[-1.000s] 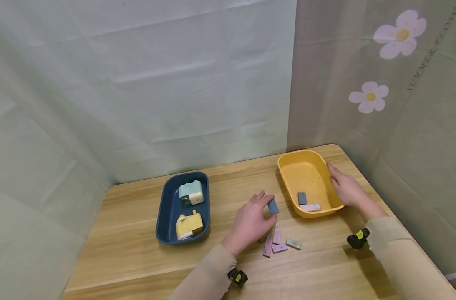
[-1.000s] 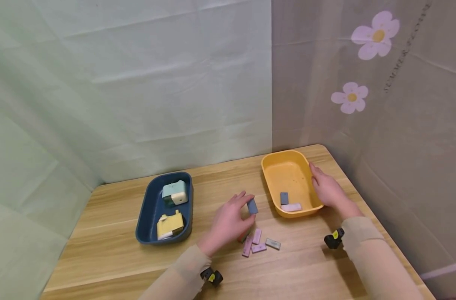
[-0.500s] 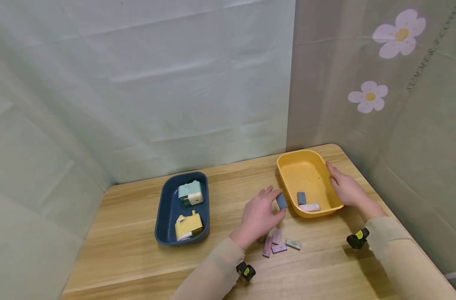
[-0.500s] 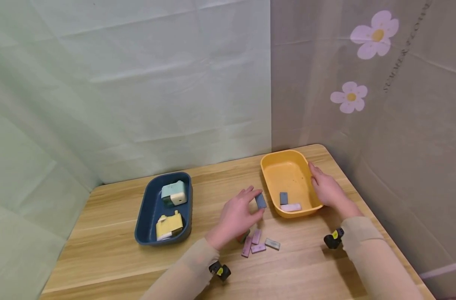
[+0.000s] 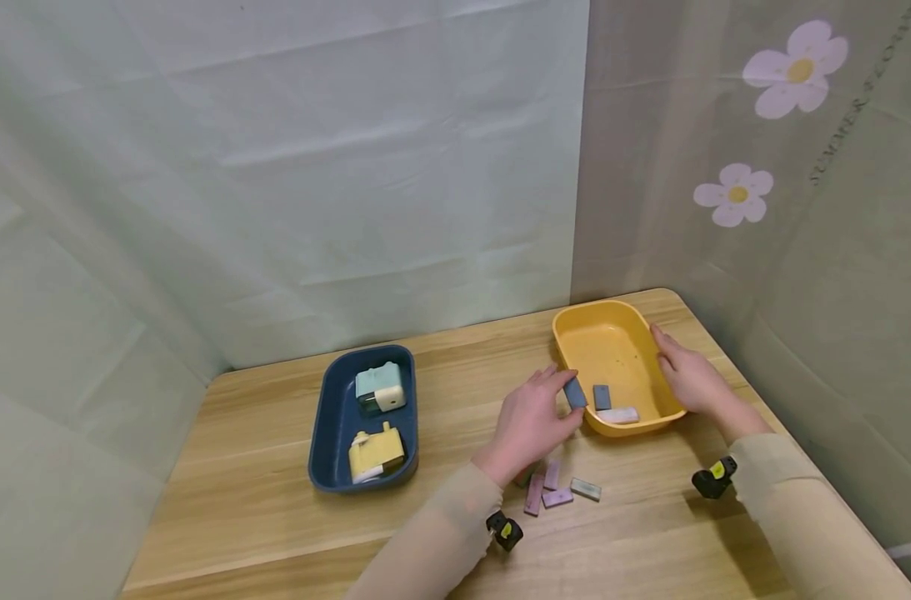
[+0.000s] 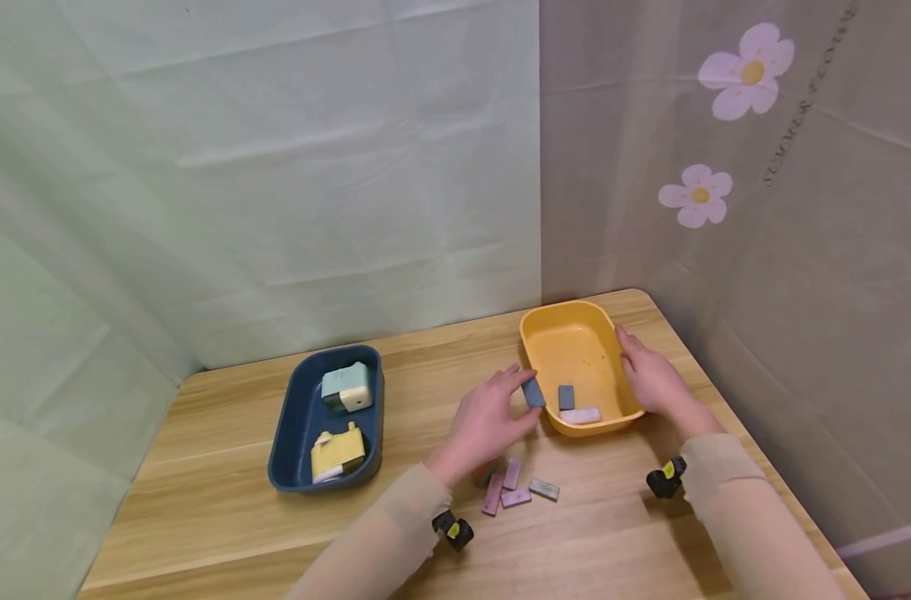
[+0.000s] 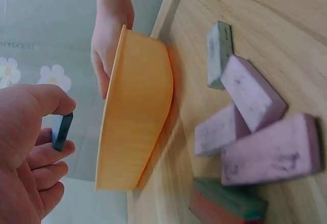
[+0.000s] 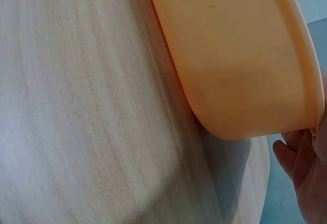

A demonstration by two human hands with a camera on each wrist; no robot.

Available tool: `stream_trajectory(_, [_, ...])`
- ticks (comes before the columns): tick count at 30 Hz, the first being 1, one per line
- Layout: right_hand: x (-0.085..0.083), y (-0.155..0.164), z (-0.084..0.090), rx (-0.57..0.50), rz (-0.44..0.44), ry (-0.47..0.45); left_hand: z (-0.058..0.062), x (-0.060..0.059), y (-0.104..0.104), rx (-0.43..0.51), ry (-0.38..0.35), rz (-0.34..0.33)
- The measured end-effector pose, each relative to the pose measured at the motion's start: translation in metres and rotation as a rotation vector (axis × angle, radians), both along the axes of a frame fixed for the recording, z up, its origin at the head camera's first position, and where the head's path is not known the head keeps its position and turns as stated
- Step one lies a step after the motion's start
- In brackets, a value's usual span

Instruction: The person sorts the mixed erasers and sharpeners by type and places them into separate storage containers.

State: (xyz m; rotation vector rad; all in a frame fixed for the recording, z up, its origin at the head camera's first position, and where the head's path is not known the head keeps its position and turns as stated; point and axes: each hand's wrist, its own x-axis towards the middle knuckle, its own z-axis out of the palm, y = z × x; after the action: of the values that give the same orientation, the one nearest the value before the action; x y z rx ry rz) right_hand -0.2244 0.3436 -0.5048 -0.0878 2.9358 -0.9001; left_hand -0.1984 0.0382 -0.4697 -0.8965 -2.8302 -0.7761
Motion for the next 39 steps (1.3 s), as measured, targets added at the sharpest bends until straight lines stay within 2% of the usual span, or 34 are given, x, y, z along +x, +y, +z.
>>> stream_trajectory(9, [-0.001, 0.002, -0.001, 0.007, 0.011, 0.005, 0.002, -0.006, 0.024, -0.037, 0.024, -0.024])
stream_trajectory(15, [-0.001, 0.001, -0.001, 0.000, 0.005, -0.004, -0.002, -0.011, 0.036, -0.071, 0.024, -0.046])
stream_trajectory(28, [-0.002, 0.002, -0.002, 0.002, 0.008, 0.017, -0.011, -0.013, 0.047, -0.114, 0.042, -0.043])
stream_trajectory(39, [-0.002, 0.002, -0.003, -0.002, 0.015, 0.037, -0.009, -0.020, 0.058, -0.162, 0.013, -0.059])
